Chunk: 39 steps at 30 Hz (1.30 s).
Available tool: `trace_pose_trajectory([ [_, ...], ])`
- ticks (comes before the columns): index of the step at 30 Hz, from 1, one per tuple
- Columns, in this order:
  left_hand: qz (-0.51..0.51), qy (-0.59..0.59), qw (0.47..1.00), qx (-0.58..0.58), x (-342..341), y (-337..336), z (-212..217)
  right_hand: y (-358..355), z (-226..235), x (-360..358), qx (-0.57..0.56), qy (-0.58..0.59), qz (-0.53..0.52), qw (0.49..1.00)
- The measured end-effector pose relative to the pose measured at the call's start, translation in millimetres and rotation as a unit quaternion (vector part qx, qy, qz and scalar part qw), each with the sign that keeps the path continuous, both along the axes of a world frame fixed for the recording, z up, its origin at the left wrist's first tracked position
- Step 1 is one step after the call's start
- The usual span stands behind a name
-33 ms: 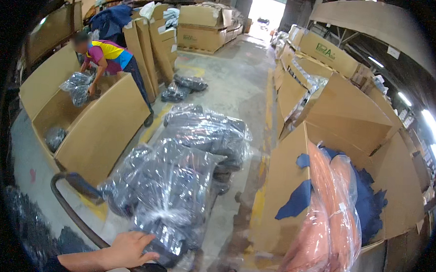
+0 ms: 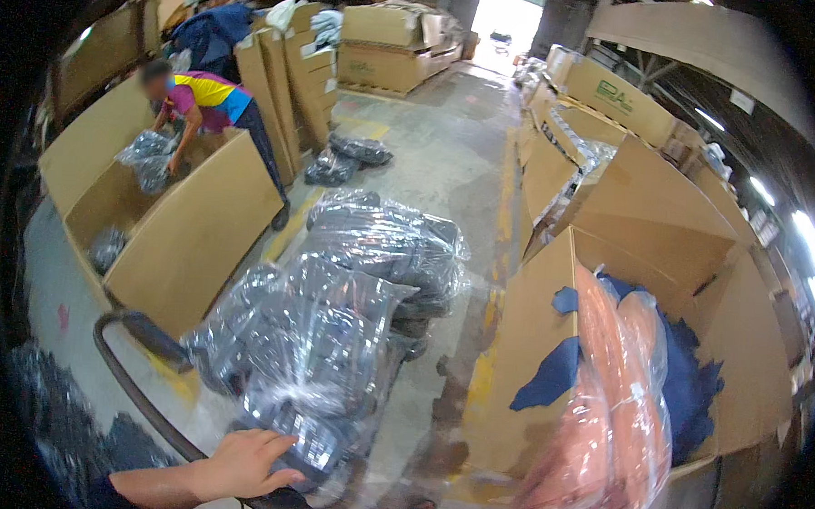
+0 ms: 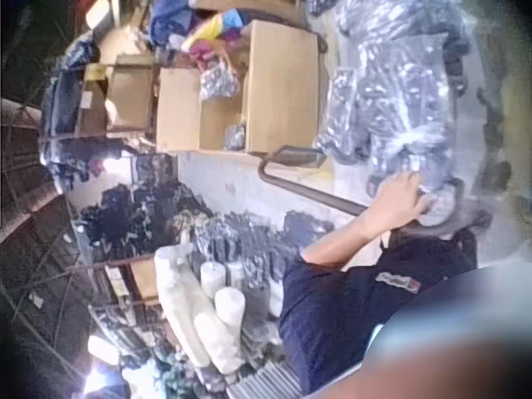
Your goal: The person packs plastic-wrapped items into a large cardboard box in a warehouse, then walks to an office area, picks up a document, and hands it to a woman at the doorway.
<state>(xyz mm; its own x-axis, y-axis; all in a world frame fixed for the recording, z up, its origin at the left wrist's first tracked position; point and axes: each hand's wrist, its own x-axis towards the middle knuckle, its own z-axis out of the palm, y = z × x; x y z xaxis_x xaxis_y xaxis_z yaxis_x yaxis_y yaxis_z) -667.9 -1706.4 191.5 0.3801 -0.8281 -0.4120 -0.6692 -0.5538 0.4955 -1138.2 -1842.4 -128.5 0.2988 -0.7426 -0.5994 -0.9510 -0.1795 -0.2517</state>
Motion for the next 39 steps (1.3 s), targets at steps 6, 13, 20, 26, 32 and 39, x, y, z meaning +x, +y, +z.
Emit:
trace_pose_trajectory([
  [6, -0.017, 0.004, 0.987, 0.157, -86.5, -84.3, -49.3, -231.1, 161.9, 112.1, -0.039, -0.268, 0.029, 0.962],
  [13, 0.114, 0.056, 0.961, 0.246, -88.8, -81.2, -56.4, -367.1, 129.3, 197.9, 0.015, -0.181, 0.368, 0.912],
  [20, 0.259, 0.031, 0.952, 0.163, -42.1, -177.7, -92.3, -487.4, 90.0, 293.7, 0.02, -0.124, 0.386, 0.914],
  [26, 0.122, -0.042, 0.988, -0.082, 107.6, -339.6, -103.4, -553.1, 99.1, 338.4, 0.048, -0.098, 0.247, 0.963],
  [32, 0.072, -0.135, 0.981, -0.116, 261.6, -530.9, -119.6, -628.8, 100.6, 428.5, 0.069, -0.107, 0.191, 0.973],
  [39, 0.435, -0.093, 0.882, 0.156, 458.7, -589.7, -214.6, -828.7, 105.6, 682.8, 0.048, -0.212, 0.233, 0.948],
])
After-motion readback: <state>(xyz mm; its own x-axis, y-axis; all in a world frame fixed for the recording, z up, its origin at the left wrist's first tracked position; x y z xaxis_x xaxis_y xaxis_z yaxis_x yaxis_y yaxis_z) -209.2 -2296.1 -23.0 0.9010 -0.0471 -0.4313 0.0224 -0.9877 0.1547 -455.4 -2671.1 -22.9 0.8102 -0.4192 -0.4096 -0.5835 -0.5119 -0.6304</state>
